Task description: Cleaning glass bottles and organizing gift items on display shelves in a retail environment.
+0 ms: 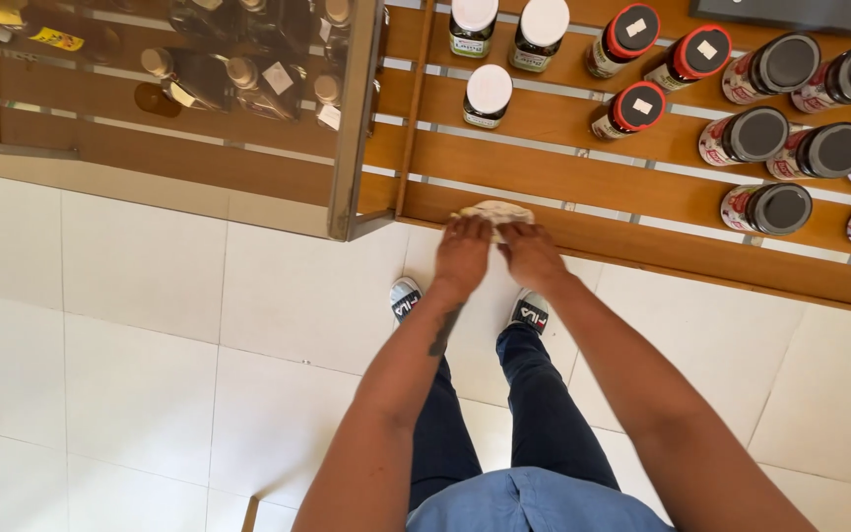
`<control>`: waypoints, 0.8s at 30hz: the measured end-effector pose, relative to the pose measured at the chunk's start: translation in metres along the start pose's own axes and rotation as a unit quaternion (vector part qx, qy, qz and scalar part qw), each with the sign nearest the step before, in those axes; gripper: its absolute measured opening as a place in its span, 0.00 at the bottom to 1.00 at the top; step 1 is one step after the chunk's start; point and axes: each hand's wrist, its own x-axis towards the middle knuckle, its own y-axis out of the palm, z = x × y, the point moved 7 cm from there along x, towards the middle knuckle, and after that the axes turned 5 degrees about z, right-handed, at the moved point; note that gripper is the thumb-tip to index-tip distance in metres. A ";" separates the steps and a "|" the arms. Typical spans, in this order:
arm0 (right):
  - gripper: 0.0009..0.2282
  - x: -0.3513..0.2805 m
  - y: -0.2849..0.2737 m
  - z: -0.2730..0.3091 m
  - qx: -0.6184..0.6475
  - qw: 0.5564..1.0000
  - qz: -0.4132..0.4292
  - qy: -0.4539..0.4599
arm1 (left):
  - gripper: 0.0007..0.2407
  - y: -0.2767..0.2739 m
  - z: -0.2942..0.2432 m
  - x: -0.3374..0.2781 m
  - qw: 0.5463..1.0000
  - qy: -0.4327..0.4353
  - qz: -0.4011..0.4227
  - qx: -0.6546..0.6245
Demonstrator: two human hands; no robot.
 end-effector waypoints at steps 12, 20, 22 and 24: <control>0.19 -0.029 -0.050 0.042 0.247 0.968 -0.032 0.014 | 0.19 -0.042 0.050 -0.010 0.960 -0.130 0.052 -0.244; 0.22 -0.069 -0.126 0.035 0.477 0.872 -0.107 -0.032 | 0.20 -0.190 -0.016 -0.064 0.941 -0.067 -0.034 -0.330; 0.22 -0.080 -0.156 0.050 0.546 0.828 -0.120 -0.032 | 0.21 -0.232 -0.024 -0.085 0.927 -0.038 -0.071 -0.367; 0.21 -0.088 -0.193 0.074 0.565 0.803 -0.156 -0.103 | 0.21 -0.282 -0.023 -0.108 0.902 -0.002 -0.189 -0.389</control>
